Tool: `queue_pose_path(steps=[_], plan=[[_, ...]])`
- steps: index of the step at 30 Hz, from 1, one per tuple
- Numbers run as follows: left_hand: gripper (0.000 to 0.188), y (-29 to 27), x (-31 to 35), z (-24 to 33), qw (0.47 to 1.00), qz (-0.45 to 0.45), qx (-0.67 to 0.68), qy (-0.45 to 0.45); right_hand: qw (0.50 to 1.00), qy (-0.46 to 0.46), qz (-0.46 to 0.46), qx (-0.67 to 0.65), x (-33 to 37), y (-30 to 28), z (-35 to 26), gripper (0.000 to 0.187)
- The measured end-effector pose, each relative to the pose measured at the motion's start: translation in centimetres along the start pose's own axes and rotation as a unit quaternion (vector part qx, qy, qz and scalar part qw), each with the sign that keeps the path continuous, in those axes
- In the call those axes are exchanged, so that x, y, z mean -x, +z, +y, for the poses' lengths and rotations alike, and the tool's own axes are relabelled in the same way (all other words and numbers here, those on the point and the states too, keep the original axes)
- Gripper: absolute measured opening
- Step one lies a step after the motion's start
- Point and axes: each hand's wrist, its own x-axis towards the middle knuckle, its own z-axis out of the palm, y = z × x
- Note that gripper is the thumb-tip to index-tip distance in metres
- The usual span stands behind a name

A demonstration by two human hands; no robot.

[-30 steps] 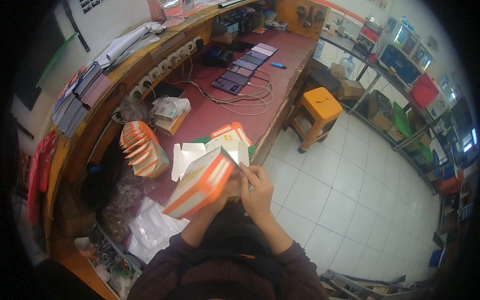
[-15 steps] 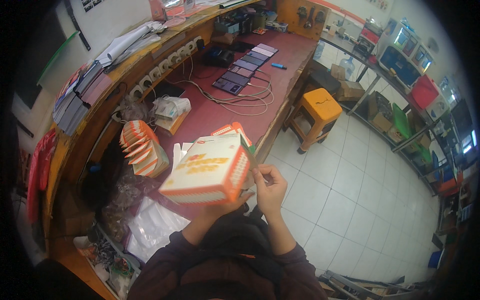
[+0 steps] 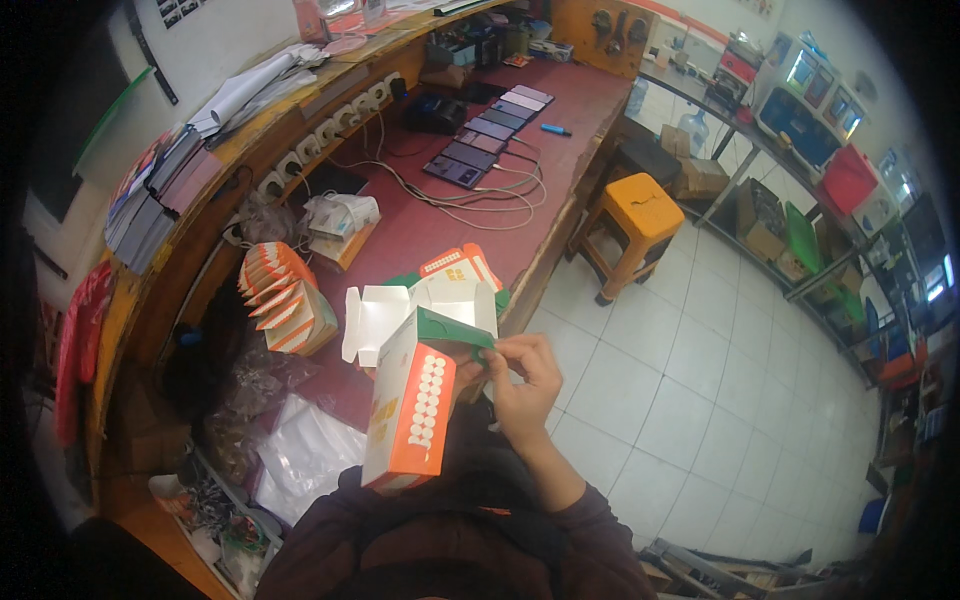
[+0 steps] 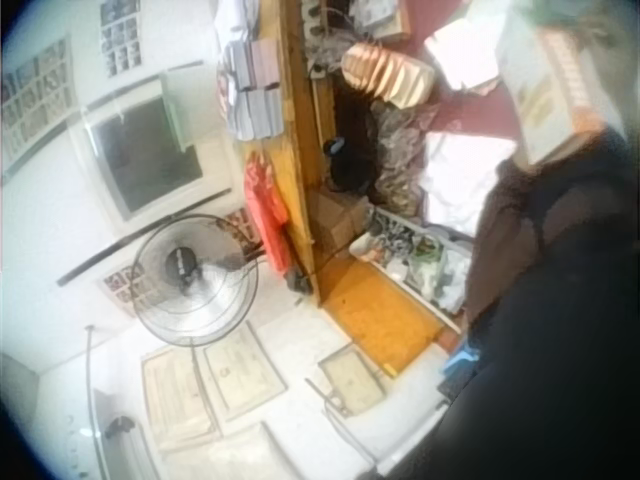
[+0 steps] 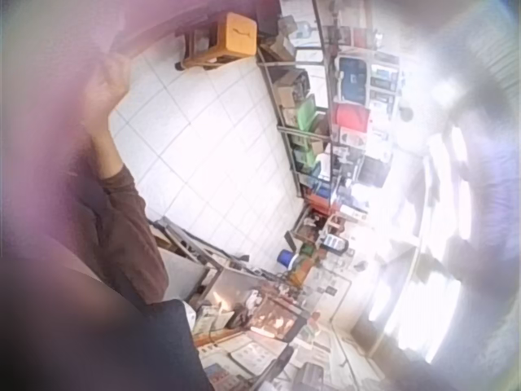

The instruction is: The person folds and assembles small paper boxes one at a time at a cluttered workbench. They repeatedly pick up flat paper pieces, fold them into box shapes, and stack the finished boxes. The person also briefly handles a power adapter and cable, then resumes folding more boxes.

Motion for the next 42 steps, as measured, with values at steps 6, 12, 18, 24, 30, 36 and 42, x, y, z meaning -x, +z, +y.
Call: queue_pose_path(steps=[6, 12, 18, 24, 30, 36, 42], plan=[[0.026, 0.7, 0.1, -2.9, 0.972, 0.042, 0.230, -0.015, 0.972, -0.148, -0.085, 0.161, 0.3, -0.2, -0.7, 0.021], [0.023, 2.1, -0.3, -6.5, 0.925, 0.078, 0.370, -0.044, 0.860, -0.204, -0.195, 0.426, 0.8, 0.3, -1.7, 0.035], [0.010, 0.5, 0.2, -7.1, 0.981, -0.092, -0.169, -0.040, 0.931, -0.099, -0.194, 0.292, -1.5, -2.4, -0.2, 0.037], [0.015, 2.5, 2.1, -6.1, 0.976, -0.113, -0.136, 0.127, 0.979, -0.100, -0.041, 0.174, -0.8, -0.5, 2.3, 0.026], [0.027, 2.4, 2.1, -8.2, 0.990, -0.001, 0.140, -0.002, 0.986, 0.100, 0.015, -0.135, 0.5, -1.3, 2.8, 0.018], [0.026, 3.4, 1.7, -9.7, 0.996, 0.069, 0.056, 0.008, 0.989, 0.088, 0.033, -0.110, 2.0, 0.0, 3.5, 0.024], [0.024, 4.0, 1.5, -7.9, 0.991, 0.071, 0.110, -0.006, 0.978, -0.122, 0.005, 0.171, 3.2, 0.1, 3.4, 0.035]])
